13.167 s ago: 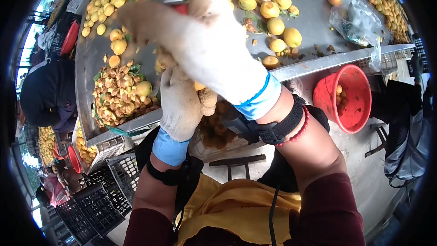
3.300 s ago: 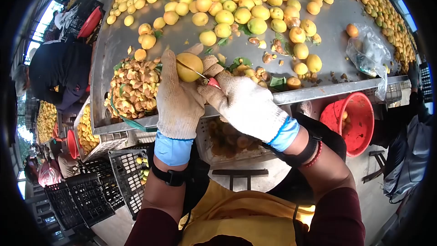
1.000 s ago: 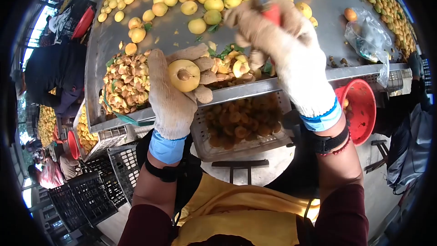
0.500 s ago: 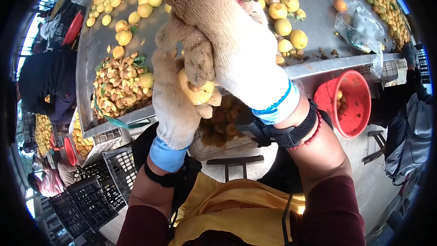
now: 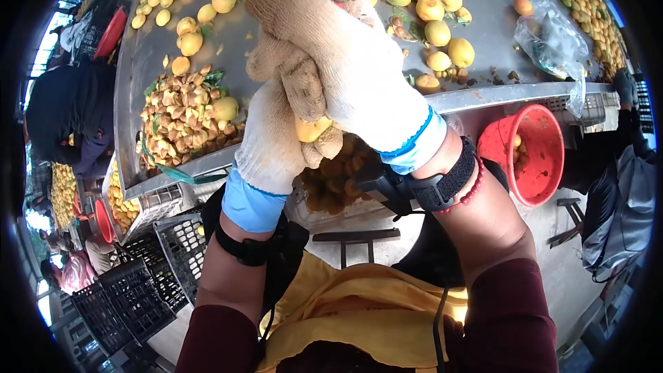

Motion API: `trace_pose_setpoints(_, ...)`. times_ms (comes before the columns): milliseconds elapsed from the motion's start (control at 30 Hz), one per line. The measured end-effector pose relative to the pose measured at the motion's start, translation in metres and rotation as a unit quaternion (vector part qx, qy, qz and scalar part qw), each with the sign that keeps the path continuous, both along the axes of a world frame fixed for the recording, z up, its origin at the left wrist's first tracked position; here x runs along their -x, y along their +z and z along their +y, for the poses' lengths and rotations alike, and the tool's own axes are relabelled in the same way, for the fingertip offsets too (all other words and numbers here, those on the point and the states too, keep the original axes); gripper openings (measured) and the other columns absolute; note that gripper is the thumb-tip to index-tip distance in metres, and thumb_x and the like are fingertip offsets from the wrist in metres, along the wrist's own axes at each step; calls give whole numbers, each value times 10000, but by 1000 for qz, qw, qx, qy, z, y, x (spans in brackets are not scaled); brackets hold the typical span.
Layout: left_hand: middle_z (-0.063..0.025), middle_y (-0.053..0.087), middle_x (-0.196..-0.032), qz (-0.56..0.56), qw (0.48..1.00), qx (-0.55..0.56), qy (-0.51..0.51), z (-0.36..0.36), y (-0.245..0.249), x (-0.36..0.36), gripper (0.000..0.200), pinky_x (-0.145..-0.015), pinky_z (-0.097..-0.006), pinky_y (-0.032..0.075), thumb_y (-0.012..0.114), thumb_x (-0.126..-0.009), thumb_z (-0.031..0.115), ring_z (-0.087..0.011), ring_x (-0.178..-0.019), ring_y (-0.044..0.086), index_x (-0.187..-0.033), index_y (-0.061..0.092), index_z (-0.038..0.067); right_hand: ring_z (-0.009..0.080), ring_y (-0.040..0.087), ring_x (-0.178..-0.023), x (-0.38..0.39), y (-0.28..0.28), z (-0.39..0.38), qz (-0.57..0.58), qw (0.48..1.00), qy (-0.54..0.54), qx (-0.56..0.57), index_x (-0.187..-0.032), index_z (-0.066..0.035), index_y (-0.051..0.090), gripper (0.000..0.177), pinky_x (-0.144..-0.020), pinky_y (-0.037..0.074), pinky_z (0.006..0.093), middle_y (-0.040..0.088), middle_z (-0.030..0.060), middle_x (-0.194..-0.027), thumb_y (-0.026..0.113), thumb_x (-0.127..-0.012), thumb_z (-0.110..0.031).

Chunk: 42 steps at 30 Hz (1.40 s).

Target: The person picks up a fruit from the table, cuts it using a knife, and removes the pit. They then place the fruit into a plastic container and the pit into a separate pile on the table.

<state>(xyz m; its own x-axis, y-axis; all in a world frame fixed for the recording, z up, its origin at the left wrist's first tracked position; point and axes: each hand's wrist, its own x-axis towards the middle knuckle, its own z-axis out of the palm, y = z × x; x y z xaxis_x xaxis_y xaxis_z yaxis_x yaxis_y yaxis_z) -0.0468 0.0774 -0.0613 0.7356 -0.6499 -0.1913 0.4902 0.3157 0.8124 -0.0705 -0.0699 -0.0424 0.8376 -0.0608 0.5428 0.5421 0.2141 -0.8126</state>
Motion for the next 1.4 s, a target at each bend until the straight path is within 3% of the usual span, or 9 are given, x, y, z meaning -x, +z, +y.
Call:
trace_pose_setpoints(200, -89, 651, -968, 6, 984, -170, 55, -8, 27, -6, 414, -432, -234, 419, 426, -1089, 432, -199, -660, 656, -1185, 598, 68, 211, 680, -959, -11, 36, -9, -17, 958, -173, 230, -1273, 14, 618, 364, -939, 548, 347, 692, 90, -1017, 506, -1097, -284)
trace_pose_setpoints(267, -90, 664, -1013, -148, 965, -193, 101, -7, 18, -3, 374, -524, -249, 474, 486, -1078, 378, -198, -741, 669, -1225, 597, 53, 108, 347, -440, -13, 73, 13, 257, 893, -97, -355, -823, -137, 527, 402, -415, 321, 266, 386, -60, -582, 475, -1107, -416)
trace_pose_setpoints(333, -92, 690, -1102, -441, 851, -222, 180, -9, 1, 3, 352, -709, -280, 584, 605, -1055, 270, -197, -903, 693, -1305, 595, 22, 100, 342, -447, -58, 4, -27, -150, 894, 297, -301, -864, -99, 564, 401, -431, 330, 265, 387, -70, -595, 479, -1106, -407)
trace_pose_setpoints(433, -70, 669, -1113, -115, 983, 18, 139, -2, -24, 10, 396, -694, -278, 595, 582, -1072, 280, -195, -919, 699, -1389, 545, 46, 96, 387, -495, -8, 50, 8, 258, 913, -108, -298, -957, -62, 599, 385, -505, 408, 286, 382, -69, -600, 546, -1074, -424)
trace_pose_setpoints(633, -128, 603, -1319, 128, 942, 77, 300, -25, -2, 28, 479, -657, -387, 644, 551, -1083, 346, -280, -1016, 723, -1468, 488, 69, 86, 381, -495, -7, 36, 19, 232, 910, -32, -342, -957, -57, 608, 370, -507, 400, 272, 386, -76, -599, 533, -1082, -397)
trace_pose_setpoints(867, 11, 576, -770, 81, 981, 51, 170, -13, 15, 3, 334, -447, -263, 463, 566, -1070, 424, -115, -577, 567, -1148, 625, 105, 71, 373, -495, -26, 13, 6, 195, 893, 88, -397, -957, -50, 621, 354, -509, 388, 252, 393, -85, -597, 515, -1094, -359)
trace_pose_setpoints(1200, 10, 554, -715, 170, 978, -35, 115, -6, 9, -30, 336, -372, -230, 338, 608, -1037, 436, -92, -465, 454, -931, 584, 118, 52, 362, -496, -48, 4, 5, 122, 854, 232, -450, -957, -42, 636, 341, -511, 373, 226, 401, -98, -594, 492, -1108, -311)
trace_pose_setpoints(1267, 1, 552, -705, 108, 977, -82, 163, -13, 10, -28, 359, -374, -231, 348, 609, -1032, 415, -104, -469, 479, -864, 549, 105, 17, 321, -459, -44, 12, 13, 212, 931, -23, -296, -898, -85, 616, 354, -464, 323, 226, 368, -125, -577, 505, -1102, -351)
trace_pose_setpoints(1400, -39, 594, -792, 17, 963, -78, 256, -7, 8, -48, 427, -457, -268, 510, 585, -1041, 463, -141, -604, 608, -1014, 632, 39, 42, 331, -450, -44, 20, -2, 258, 952, -95, -137, -916, -69, 664, 363, -468, 327, 234, 386, -106, -544, 553, -1069, -378)
